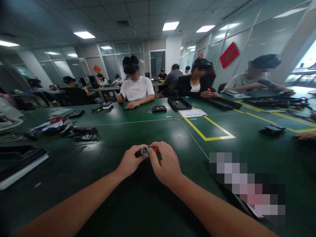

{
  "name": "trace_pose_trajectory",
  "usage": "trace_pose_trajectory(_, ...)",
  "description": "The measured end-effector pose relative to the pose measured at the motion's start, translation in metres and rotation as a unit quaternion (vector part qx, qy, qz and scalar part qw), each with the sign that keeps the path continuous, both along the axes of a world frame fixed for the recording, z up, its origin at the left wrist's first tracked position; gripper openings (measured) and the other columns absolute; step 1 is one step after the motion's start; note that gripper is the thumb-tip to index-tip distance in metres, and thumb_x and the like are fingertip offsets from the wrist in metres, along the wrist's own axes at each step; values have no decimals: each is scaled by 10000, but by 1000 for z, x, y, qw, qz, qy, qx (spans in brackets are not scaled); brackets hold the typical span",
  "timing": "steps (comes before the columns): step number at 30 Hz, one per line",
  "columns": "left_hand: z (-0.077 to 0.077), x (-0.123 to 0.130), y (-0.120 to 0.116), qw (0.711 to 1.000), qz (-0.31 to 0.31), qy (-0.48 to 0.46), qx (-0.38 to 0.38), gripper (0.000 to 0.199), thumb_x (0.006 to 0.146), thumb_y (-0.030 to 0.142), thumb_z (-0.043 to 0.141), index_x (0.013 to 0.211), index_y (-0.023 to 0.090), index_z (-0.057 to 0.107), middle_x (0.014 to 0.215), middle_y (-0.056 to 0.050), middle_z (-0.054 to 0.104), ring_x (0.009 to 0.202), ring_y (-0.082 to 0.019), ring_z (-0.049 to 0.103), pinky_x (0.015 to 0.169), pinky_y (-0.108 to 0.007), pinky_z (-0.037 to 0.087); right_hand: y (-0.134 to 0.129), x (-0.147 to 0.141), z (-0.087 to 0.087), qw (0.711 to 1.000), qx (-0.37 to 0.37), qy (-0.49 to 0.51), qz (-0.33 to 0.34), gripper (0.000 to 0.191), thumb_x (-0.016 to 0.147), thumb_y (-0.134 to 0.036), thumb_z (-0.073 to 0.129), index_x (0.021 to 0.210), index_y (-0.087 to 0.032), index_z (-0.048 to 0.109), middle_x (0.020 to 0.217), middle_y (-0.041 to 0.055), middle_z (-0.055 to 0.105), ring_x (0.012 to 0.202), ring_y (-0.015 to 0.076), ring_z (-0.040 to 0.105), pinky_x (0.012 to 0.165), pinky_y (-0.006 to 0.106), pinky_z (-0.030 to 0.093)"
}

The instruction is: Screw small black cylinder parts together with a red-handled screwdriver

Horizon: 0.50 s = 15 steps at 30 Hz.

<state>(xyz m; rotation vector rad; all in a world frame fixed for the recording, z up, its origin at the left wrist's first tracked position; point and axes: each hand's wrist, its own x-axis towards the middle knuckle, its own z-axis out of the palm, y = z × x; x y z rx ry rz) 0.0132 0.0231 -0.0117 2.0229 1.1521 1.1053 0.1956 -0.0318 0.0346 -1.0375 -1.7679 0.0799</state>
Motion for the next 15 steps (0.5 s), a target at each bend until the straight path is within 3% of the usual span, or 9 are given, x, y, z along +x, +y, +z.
trace_pose_trajectory(7, 6, 1, -3, 1000, -15, 9, 3, 284, 847, 251, 750, 1126, 284, 705, 1136, -10, 696, 1088, -229, 611, 986, -375, 449, 0, 1, 0, 1000, 0, -22, 3, 187, 991, -300, 488, 937, -209, 642, 776, 24, 669, 699, 176, 613, 672, 303, 439)
trace_pose_trajectory(15, 4, 1, -2, 1000, -2, 13, 10, 353, 814, 156, 764, 1140, 277, 700, 1133, -11, 698, 1085, -221, 616, 988, -372, 453, 1, 2, -1, 999, -38, 7, -5, 229, 993, -316, 477, 897, -209, 656, 772, 25, 686, 710, 180, 640, 665, 296, 441)
